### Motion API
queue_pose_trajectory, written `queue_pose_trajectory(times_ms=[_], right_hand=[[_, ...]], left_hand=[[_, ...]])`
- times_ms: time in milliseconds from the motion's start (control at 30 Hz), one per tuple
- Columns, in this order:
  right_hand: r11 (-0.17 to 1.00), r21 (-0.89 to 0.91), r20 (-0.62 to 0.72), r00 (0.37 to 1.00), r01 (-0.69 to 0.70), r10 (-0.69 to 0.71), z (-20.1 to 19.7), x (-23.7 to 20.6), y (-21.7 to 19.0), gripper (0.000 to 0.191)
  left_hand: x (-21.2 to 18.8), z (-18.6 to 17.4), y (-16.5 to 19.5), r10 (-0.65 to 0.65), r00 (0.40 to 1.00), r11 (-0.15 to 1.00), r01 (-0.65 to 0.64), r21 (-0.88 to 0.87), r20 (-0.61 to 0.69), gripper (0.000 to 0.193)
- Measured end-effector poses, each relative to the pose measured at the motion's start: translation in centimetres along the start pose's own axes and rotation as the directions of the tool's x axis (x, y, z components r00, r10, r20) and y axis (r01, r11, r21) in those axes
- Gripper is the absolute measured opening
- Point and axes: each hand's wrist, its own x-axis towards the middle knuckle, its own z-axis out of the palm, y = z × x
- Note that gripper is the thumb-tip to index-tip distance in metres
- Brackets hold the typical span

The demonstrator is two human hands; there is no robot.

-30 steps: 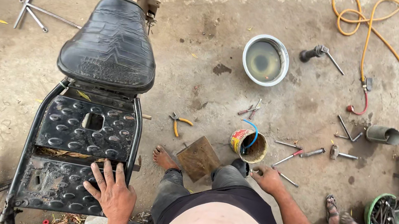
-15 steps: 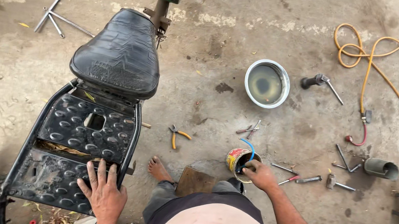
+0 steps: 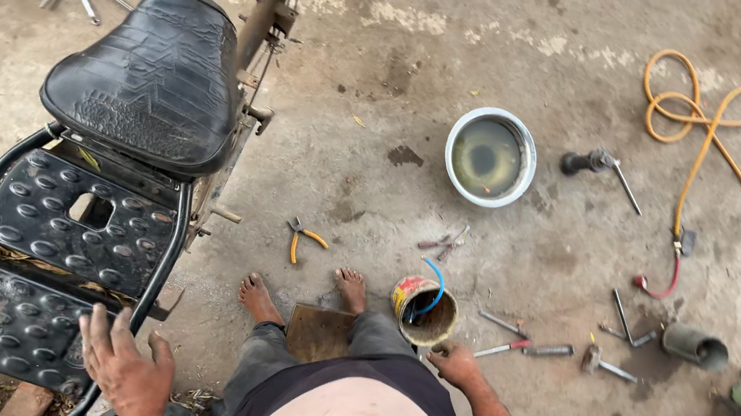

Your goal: The person sits on the ground beside a motorcycle and works on the rear wheel brake linkage by hand, then uses a yellow-handled screwdriver to turn and adjust the brake rod nut, repeatedly repositioning their hands on the fitting.

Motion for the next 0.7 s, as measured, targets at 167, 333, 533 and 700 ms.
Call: queue_pose_trajectory(times_ms=[167,333,533,700], right_hand=[[0.98,-0.051,-0.047,0.979,0.194,-0.196,-7.5,4.8,1.0,0.036],[0.914,-0.252,-0.319,0.864,0.319,-0.39,-13.3,8.3,1.0,0.051],[0.921,-0.257,-0.196,0.918,0.291,-0.345,-15.4,10.2,-0.6,0.045],[0.859,-0.34,-0.028,0.909,0.382,-0.415,-9.8,9.3,-3.7,0.045]], left_hand=[[-4.6,2.6,9.0,0.002,0.993,1.0,-0.001,-0.01,0.117,0.048],[-8.2,5.5,15.0,0.035,0.739,0.987,0.08,-0.138,0.673,0.054],[-11.2,7.1,18.7,0.077,0.643,0.975,0.109,-0.191,0.762,0.047],[-14.3,4.9,17.9,-0.045,0.626,0.98,0.18,-0.088,0.778,0.046]])
